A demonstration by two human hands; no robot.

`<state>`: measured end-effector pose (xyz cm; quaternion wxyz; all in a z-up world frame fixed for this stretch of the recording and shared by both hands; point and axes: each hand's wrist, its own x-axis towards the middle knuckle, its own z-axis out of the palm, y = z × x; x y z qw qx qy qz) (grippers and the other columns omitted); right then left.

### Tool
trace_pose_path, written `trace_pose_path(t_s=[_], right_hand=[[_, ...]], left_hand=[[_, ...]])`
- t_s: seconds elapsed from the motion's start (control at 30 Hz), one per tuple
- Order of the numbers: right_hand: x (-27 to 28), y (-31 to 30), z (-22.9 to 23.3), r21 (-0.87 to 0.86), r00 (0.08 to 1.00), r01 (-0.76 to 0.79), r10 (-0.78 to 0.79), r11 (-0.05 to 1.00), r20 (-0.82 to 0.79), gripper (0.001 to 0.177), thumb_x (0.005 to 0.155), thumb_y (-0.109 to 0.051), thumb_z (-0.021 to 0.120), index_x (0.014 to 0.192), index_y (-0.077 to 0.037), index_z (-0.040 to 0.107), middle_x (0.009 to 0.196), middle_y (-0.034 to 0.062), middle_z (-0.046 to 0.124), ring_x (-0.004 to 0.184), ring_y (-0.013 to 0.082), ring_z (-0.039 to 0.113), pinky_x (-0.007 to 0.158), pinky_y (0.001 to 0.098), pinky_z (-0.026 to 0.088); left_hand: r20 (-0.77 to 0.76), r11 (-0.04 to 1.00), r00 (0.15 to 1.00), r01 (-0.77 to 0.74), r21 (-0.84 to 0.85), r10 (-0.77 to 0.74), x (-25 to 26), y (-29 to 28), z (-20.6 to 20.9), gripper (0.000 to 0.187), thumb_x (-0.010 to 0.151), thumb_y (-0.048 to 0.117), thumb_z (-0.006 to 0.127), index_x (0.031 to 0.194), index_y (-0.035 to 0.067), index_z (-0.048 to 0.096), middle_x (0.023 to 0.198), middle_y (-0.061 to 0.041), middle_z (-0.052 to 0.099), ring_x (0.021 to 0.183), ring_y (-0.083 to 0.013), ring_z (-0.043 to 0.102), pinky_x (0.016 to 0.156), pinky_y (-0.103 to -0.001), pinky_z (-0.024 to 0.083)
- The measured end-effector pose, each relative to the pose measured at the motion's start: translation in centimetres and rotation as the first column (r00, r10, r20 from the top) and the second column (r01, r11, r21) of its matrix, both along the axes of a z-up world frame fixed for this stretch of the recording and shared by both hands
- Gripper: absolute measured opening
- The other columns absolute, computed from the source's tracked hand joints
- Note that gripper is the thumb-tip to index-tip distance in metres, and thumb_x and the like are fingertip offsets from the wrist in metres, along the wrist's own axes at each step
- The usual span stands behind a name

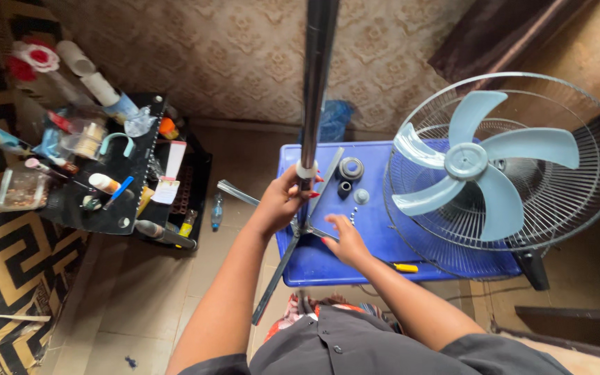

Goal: The person assembles a fan stand by inserting metal rods into a central hub and securing them with a screwdriver. They handle multiple rods, align them, and tighten fasteners to form a stable base structure.

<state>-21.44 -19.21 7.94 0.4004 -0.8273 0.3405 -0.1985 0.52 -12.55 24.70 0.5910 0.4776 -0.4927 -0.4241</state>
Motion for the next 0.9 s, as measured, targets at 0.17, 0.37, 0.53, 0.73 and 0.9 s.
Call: trace_pose_path(t_s=[0.17,0.37,0.53,0.73,0.9], right_hand=[[-7.1,-0.5,-5.6,0.053,0.980,0.162,-0.154,0.985,-0.122,0.032,0.081,-0.012,0.078,0.111,-0.009,0.069,0.102,0.0122,0.073,0.095,0.0263,0.072,0.084,0.0377,0.057],[-7.4,-7.2,-11.3,0.138,0.889,0.399,-0.346,0.906,-0.299,0.030,0.081,-0.018,0.081,0.107,-0.008,0.071,0.093,0.0126,0.075,0.088,0.0273,0.073,0.082,0.0382,0.056],[-4.8,-8.1,-13.3,0.151,0.836,0.478,-0.395,0.865,-0.381,0.032,0.078,-0.024,0.082,0.105,-0.010,0.071,0.095,0.0138,0.076,0.090,0.0286,0.074,0.085,0.0385,0.056],[-2.4,-9.0,-13.5,-0.098,0.747,0.580,-0.576,0.808,-0.331,0.040,0.075,-0.037,0.089,0.092,-0.005,0.072,0.094,0.0166,0.072,0.091,0.0364,0.070,0.083,0.0462,0.054],[-2.8,-9.0,-13.8,-0.068,0.766,0.560,-0.548,0.825,-0.336,0.029,0.078,-0.031,0.086,0.085,-0.006,0.073,0.092,0.0151,0.073,0.089,0.0356,0.070,0.082,0.0464,0.054]], left_hand=[[-0.037,0.999,0.998,0.042,-0.020,-0.043,-0.1,0.0,0.2,0.039,0.096,-0.004,0.061,0.134,0.008,0.057,0.122,-0.005,0.066,0.119,-0.0163,0.062,0.100,-0.036,0.056],[0.002,1.000,1.000,0.001,0.027,-0.001,-0.4,0.1,1.5,0.047,0.089,-0.007,0.062,0.134,0.007,0.058,0.125,-0.006,0.067,0.124,-0.0181,0.062,0.100,-0.036,0.055],[0.037,0.994,0.997,-0.073,0.080,0.070,-0.9,0.3,1.9,0.050,0.091,-0.005,0.065,0.138,0.008,0.057,0.130,-0.006,0.068,0.123,-0.0164,0.062,0.101,-0.034,0.054],[0.051,0.975,0.992,-0.125,0.183,0.118,-1.0,-0.4,2.0,0.047,0.088,-0.003,0.070,0.133,0.008,0.063,0.124,-0.002,0.069,0.110,-0.0121,0.062,0.099,-0.032,0.053],[0.009,0.984,0.993,-0.121,0.131,0.121,-1.2,-0.2,1.5,0.046,0.087,-0.005,0.071,0.132,0.006,0.065,0.124,-0.003,0.069,0.112,-0.0117,0.060,0.100,-0.032,0.051]])
